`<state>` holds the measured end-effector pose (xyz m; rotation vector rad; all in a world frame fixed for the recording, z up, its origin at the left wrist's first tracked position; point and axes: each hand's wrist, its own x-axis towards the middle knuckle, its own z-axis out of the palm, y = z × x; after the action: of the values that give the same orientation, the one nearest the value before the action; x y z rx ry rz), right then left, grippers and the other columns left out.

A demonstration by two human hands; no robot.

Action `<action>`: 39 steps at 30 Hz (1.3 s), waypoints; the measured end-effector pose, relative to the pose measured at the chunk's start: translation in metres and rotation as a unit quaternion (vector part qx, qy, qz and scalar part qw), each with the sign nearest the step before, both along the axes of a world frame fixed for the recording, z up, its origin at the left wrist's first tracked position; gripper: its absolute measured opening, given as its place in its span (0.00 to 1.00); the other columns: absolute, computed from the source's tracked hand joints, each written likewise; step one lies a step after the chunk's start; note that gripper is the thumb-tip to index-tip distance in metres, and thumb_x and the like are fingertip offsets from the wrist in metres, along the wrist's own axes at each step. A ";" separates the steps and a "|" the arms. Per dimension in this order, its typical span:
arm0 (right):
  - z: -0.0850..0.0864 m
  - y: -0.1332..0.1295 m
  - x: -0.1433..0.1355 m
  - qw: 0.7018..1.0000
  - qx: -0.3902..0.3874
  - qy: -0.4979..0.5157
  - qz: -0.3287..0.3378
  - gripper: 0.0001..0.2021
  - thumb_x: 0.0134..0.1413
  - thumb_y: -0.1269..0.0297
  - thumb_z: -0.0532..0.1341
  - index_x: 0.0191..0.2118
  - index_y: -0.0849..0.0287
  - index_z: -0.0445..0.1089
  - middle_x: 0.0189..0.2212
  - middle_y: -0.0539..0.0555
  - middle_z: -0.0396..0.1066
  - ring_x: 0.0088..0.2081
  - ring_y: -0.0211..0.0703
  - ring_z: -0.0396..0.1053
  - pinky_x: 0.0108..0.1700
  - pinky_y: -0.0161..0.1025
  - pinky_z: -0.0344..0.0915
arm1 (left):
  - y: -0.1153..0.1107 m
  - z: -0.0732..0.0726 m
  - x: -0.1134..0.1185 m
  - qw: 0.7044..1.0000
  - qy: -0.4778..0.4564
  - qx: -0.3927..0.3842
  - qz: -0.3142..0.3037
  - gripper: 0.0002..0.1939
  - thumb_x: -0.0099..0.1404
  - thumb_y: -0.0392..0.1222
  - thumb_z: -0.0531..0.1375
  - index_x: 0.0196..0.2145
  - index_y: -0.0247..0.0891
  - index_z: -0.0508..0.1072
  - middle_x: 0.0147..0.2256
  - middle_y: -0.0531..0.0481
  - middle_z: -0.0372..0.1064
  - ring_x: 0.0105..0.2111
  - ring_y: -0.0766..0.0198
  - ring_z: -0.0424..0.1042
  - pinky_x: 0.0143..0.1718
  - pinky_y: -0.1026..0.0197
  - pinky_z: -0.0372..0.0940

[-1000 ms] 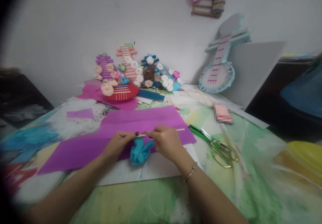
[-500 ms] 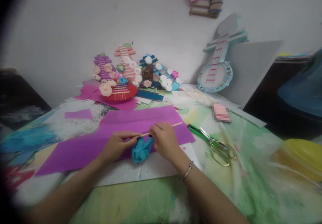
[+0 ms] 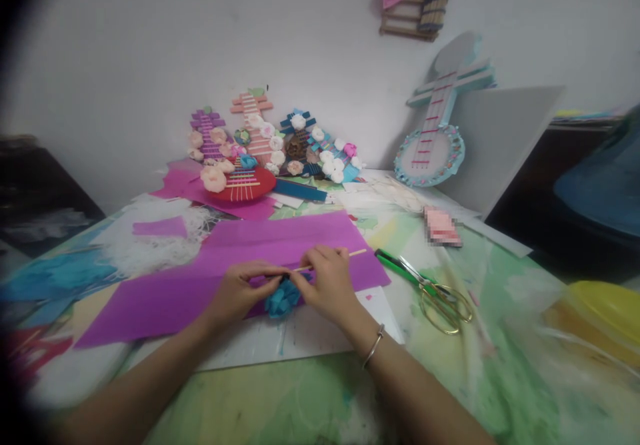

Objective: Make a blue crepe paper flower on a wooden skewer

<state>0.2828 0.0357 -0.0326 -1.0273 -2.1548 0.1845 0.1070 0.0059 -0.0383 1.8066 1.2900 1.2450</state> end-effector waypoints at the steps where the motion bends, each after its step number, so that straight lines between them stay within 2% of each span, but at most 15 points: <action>1: 0.000 0.000 0.000 1.000 -0.002 -0.001 0.000 0.08 0.53 0.61 0.59 0.28 0.60 0.64 0.28 0.50 0.67 0.32 0.39 0.62 0.38 0.39 0.47 | 0.000 0.000 0.000 1.000 -0.004 0.003 0.003 0.08 0.54 0.37 0.61 0.33 0.38 0.79 0.31 0.47 0.76 0.31 0.61 0.73 0.35 0.63 0.66; 9: -0.002 0.003 0.000 1.000 -0.006 -0.014 -0.014 0.10 0.54 0.60 0.59 0.26 0.60 0.67 0.27 0.50 0.68 0.32 0.39 0.63 0.38 0.39 0.45 | -0.002 0.002 0.003 0.999 0.000 -0.030 0.021 0.09 0.52 0.36 0.61 0.33 0.38 0.79 0.31 0.47 0.76 0.32 0.61 0.72 0.35 0.63 0.64; 13: -0.003 0.004 0.000 1.000 -0.009 -0.011 -0.006 0.12 0.53 0.58 0.59 0.26 0.60 0.66 0.27 0.50 0.68 0.32 0.39 0.63 0.38 0.39 0.45 | -0.001 -0.002 0.003 0.999 -0.005 -0.038 0.038 0.11 0.50 0.36 0.62 0.34 0.37 0.78 0.28 0.49 0.74 0.29 0.63 0.70 0.32 0.65 0.63; 16: -0.002 0.005 0.001 1.000 -0.019 -0.003 0.004 0.11 0.52 0.59 0.61 0.26 0.60 0.65 0.27 0.50 0.67 0.33 0.39 0.63 0.39 0.39 0.46 | 0.000 -0.004 0.002 0.999 0.002 -0.022 0.048 0.13 0.50 0.36 0.62 0.36 0.36 0.76 0.26 0.51 0.71 0.27 0.66 0.69 0.29 0.67 0.62; 19: -0.002 0.006 0.002 0.999 -0.028 0.003 0.016 0.10 0.51 0.60 0.62 0.26 0.60 0.65 0.28 0.50 0.67 0.33 0.39 0.63 0.40 0.40 0.46 | 0.000 -0.004 0.003 0.998 0.023 -0.006 0.050 0.09 0.51 0.36 0.61 0.33 0.36 0.74 0.25 0.52 0.70 0.27 0.66 0.68 0.28 0.67 0.61; 33: -0.004 0.007 0.004 0.999 -0.006 0.013 0.053 0.06 0.51 0.64 0.61 0.29 0.60 0.64 0.30 0.50 0.66 0.35 0.39 0.62 0.42 0.41 0.45 | -0.003 0.002 0.004 0.991 0.115 0.064 0.028 0.06 0.52 0.35 0.59 0.29 0.38 0.76 0.27 0.49 0.74 0.30 0.62 0.70 0.33 0.63 0.61; 39: -0.004 0.007 0.004 0.998 0.007 0.000 0.061 0.06 0.52 0.65 0.60 0.29 0.60 0.63 0.30 0.50 0.65 0.35 0.39 0.61 0.43 0.42 0.45 | -0.003 0.002 0.005 0.987 0.147 0.065 0.018 0.05 0.51 0.34 0.59 0.28 0.38 0.75 0.26 0.52 0.72 0.28 0.64 0.69 0.30 0.65 0.59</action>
<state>0.2867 0.0429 -0.0369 -0.8888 -2.2177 0.2264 0.1119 0.0028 -0.0364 2.1308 1.4332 1.1347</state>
